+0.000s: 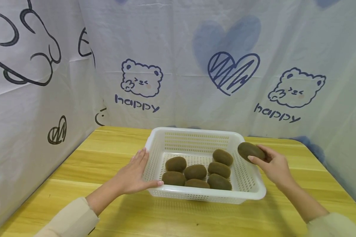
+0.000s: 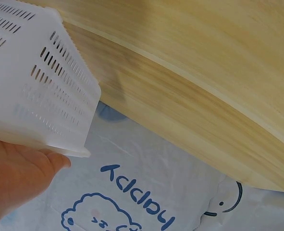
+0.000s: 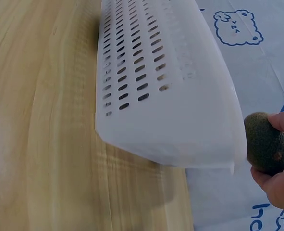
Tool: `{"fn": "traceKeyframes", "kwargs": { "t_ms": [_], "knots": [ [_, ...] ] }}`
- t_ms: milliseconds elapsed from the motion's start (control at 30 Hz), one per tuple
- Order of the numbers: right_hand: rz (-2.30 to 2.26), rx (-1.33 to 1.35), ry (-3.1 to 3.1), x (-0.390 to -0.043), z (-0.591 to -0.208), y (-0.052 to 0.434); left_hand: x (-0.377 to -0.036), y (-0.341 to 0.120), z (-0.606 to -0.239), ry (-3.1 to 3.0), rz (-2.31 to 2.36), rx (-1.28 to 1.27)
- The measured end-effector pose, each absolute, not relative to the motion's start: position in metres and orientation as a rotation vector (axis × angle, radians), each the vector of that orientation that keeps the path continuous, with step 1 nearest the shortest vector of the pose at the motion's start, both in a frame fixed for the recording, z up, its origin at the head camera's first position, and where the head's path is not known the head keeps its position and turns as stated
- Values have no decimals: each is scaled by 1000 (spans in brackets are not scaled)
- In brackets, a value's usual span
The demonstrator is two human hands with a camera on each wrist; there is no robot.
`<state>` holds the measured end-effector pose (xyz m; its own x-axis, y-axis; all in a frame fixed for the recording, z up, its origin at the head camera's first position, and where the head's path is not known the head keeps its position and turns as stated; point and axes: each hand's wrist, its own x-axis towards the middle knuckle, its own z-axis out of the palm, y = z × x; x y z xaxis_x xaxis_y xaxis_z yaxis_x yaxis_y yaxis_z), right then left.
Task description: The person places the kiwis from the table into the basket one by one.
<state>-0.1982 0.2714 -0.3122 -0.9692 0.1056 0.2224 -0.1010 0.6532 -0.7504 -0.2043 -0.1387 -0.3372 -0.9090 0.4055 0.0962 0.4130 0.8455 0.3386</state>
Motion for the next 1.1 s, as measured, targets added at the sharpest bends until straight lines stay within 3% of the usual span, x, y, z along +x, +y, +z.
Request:
{"fn": "traceKeyframes", "kwargs": {
  "t_ms": [1100],
  "knots": [
    [1017, 461, -2830, -268, -329, 170, -206, -139, -339, -2990, -569, -654]
  ]
}}
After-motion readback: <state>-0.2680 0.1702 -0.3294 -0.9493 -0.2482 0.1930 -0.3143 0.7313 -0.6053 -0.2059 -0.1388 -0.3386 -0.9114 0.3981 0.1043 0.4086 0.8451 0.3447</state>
